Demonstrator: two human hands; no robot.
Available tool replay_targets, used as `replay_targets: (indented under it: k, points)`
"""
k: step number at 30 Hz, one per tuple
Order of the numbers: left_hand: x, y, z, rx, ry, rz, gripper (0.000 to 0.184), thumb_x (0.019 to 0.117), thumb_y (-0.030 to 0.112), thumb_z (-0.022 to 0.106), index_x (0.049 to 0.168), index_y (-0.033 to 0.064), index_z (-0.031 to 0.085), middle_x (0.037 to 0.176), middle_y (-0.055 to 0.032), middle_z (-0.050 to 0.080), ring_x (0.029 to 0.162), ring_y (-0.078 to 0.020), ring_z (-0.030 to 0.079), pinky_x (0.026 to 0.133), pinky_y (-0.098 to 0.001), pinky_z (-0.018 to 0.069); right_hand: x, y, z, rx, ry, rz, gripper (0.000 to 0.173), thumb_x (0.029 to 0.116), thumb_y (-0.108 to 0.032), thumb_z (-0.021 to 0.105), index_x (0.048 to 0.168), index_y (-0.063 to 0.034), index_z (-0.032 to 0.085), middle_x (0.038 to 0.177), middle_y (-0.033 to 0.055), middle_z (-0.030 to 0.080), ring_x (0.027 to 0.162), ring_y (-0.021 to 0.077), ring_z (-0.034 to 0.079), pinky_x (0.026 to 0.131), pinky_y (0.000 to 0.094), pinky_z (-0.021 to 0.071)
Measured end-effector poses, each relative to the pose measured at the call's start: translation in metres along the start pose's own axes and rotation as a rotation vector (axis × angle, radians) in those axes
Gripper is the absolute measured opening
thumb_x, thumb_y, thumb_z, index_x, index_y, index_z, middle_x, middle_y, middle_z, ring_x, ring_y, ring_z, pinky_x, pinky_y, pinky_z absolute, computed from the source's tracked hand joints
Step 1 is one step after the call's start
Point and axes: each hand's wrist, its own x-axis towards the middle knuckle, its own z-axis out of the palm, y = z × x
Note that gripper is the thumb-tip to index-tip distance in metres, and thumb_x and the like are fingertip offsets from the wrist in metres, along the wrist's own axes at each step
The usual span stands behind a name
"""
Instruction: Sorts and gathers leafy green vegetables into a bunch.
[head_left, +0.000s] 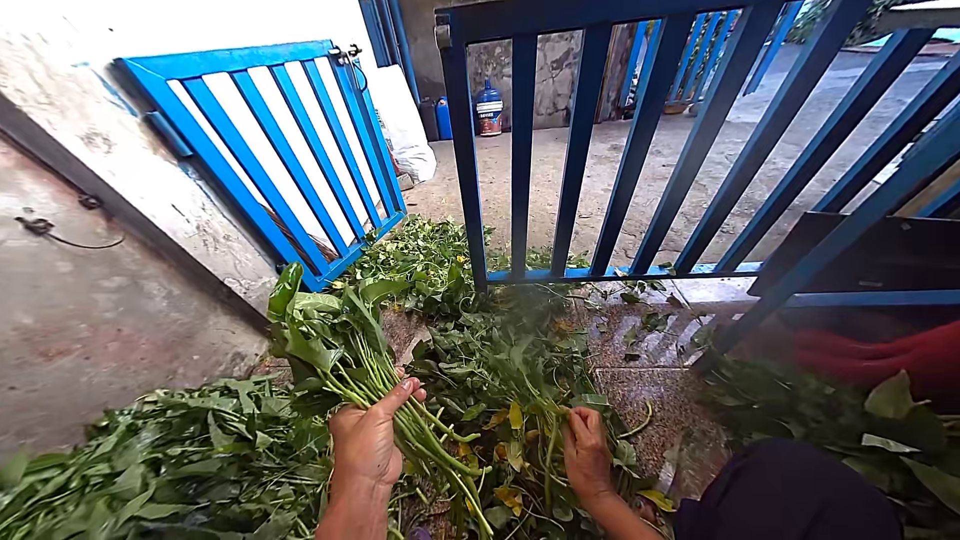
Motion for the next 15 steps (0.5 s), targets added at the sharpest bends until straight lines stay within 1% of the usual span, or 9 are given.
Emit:
replay_targets:
  k: [2,3,5,7,8,10,12,13,15]
  points:
    - [0.000,-0.002,0.002,0.005,-0.005,-0.028,0.020,0.0906,-0.012,0.066,0.110,-0.0103,0.062,0.086,-0.0214,0.072,0.067,-0.0277,0.073,0.062,-0.0377,0.0639,0.022,-0.012,-0.021,-0.171,-0.433,0.281,0.032,0.1057,-0.025,0.051,0.115,-0.0034,0.073,0.123,0.0226,0.064,0.119,0.0370,0.062,0.102,0.0525,0.0502]
    - [0.000,-0.003,0.004,0.007,-0.009,-0.038,0.019,0.0911,-0.011,0.067,0.110,-0.0100,0.062,0.085,-0.0211,0.072,0.067,-0.0276,0.072,0.061,-0.0380,0.0638,0.033,-0.017,-0.029,-0.169,-0.566,0.349,0.033,0.1065,-0.027,0.049,0.115,-0.0033,0.071,0.123,0.0218,0.066,0.119,0.0365,0.063,0.101,0.0549,0.0493]
    - [0.001,-0.004,0.005,0.010,-0.013,-0.045,0.019,0.0915,-0.010,0.067,0.110,-0.0103,0.062,0.084,-0.0211,0.072,0.066,-0.0275,0.073,0.060,-0.0378,0.0637,0.031,-0.033,-0.042,0.053,-0.384,0.257,0.034,0.1071,-0.024,0.046,0.111,0.0004,0.069,0.112,0.0211,0.065,0.106,0.0337,0.065,0.095,0.0510,0.0525]
    - [0.001,-0.005,0.005,0.007,-0.003,-0.058,0.019,0.0916,-0.010,0.066,0.110,-0.0102,0.062,0.084,-0.0211,0.072,0.066,-0.0274,0.072,0.061,-0.0377,0.0636,0.025,-0.040,-0.043,0.359,-0.068,0.091,0.031,0.1056,-0.022,0.049,0.109,-0.0001,0.070,0.098,0.0120,0.063,0.084,0.0197,0.063,0.076,0.0362,0.0560]
    - [0.002,-0.006,0.004,0.003,-0.003,-0.062,0.020,0.0917,-0.010,0.066,0.111,-0.0101,0.061,0.085,-0.0213,0.072,0.067,-0.0280,0.072,0.062,-0.0382,0.0639,0.026,-0.040,-0.044,0.462,-0.057,0.111,0.030,0.1063,-0.021,0.048,0.114,-0.0003,0.070,0.098,0.0094,0.063,0.078,0.0149,0.063,0.072,0.0316,0.0568]
    - [0.002,-0.005,0.005,0.000,-0.005,-0.064,0.019,0.0922,-0.010,0.065,0.111,-0.0096,0.061,0.085,-0.0210,0.072,0.068,-0.0280,0.073,0.063,-0.0386,0.0641,0.036,-0.032,-0.048,0.583,-0.236,0.400,0.024,0.1073,-0.015,0.047,0.114,0.0004,0.064,0.088,0.0083,0.060,0.066,0.0151,0.058,0.062,0.0331,0.0536]
    - [0.002,-0.005,0.007,0.001,-0.005,-0.065,0.018,0.0925,-0.010,0.065,0.110,-0.0098,0.062,0.085,-0.0213,0.073,0.067,-0.0279,0.073,0.061,-0.0381,0.0641,0.044,-0.027,-0.048,0.650,-0.340,0.717,0.018,0.1074,-0.016,0.044,0.102,-0.0037,0.057,0.077,0.0046,0.049,0.056,0.0138,0.046,0.051,0.0303,0.0433]
    - [0.002,-0.005,0.008,0.002,-0.008,-0.068,0.018,0.0927,-0.010,0.065,0.110,-0.0098,0.061,0.085,-0.0214,0.073,0.067,-0.0280,0.074,0.062,-0.0378,0.0642,0.043,-0.027,-0.048,0.622,-0.326,0.748,0.022,0.1069,-0.022,0.047,0.103,-0.0038,0.058,0.078,0.0049,0.049,0.058,0.0139,0.046,0.051,0.0309,0.0422]
    - [0.001,-0.006,0.008,0.006,-0.009,-0.070,0.017,0.0923,-0.011,0.065,0.109,-0.0100,0.061,0.084,-0.0212,0.073,0.067,-0.0275,0.074,0.061,-0.0373,0.0641,0.036,-0.025,-0.055,0.536,-0.303,0.645,0.044,0.1018,-0.039,0.061,0.120,0.0011,0.062,0.103,0.0157,0.063,0.088,0.0233,0.060,0.076,0.0430,0.0500]
